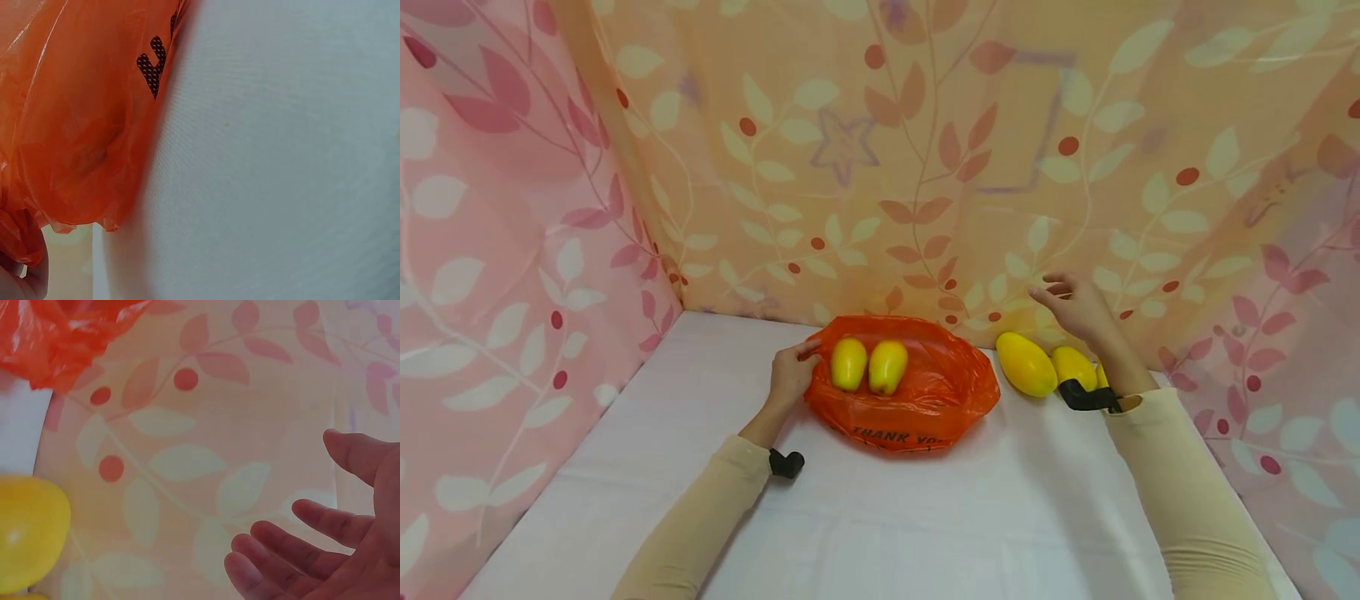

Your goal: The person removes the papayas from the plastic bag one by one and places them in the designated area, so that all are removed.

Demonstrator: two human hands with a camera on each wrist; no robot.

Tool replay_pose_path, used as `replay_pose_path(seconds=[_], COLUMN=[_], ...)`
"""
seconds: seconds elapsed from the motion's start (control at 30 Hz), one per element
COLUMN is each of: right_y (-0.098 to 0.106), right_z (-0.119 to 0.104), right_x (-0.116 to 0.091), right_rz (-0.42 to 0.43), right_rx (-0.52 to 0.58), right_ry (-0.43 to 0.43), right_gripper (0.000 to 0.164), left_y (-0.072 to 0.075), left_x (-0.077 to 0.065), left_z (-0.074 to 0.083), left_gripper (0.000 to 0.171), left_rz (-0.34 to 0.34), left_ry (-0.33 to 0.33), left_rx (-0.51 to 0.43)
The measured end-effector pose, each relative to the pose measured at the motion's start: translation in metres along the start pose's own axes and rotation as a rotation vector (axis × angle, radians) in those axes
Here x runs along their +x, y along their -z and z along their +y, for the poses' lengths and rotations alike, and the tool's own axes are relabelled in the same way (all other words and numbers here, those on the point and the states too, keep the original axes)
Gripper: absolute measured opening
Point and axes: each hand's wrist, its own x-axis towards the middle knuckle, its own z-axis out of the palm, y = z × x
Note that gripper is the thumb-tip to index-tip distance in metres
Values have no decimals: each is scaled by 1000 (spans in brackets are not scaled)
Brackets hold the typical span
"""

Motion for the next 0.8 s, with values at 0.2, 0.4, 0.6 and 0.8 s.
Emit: replay_pose_path(seconds=[0.2, 0.4, 0.6, 0.8], right_y=[-15, -31, -44, -57], right_z=[-10, -17, -27, -35], right_x=[3, 6, 10, 15], right_rz=[-9, -6, -33, -61], right_rx=[39, 45, 71, 104], right_ry=[27, 26, 27, 55], right_gripper=[69, 63, 64, 59], left_y=[-1, -2, -2, -2], left_x=[-1, -2, -3, -3], left_z=[1, 1, 1, 3], left_gripper=[32, 32, 31, 32], left_rz=[1, 0, 9, 10], left_ry=[4, -11, -7, 4], left_rx=[2, 2, 8, -13])
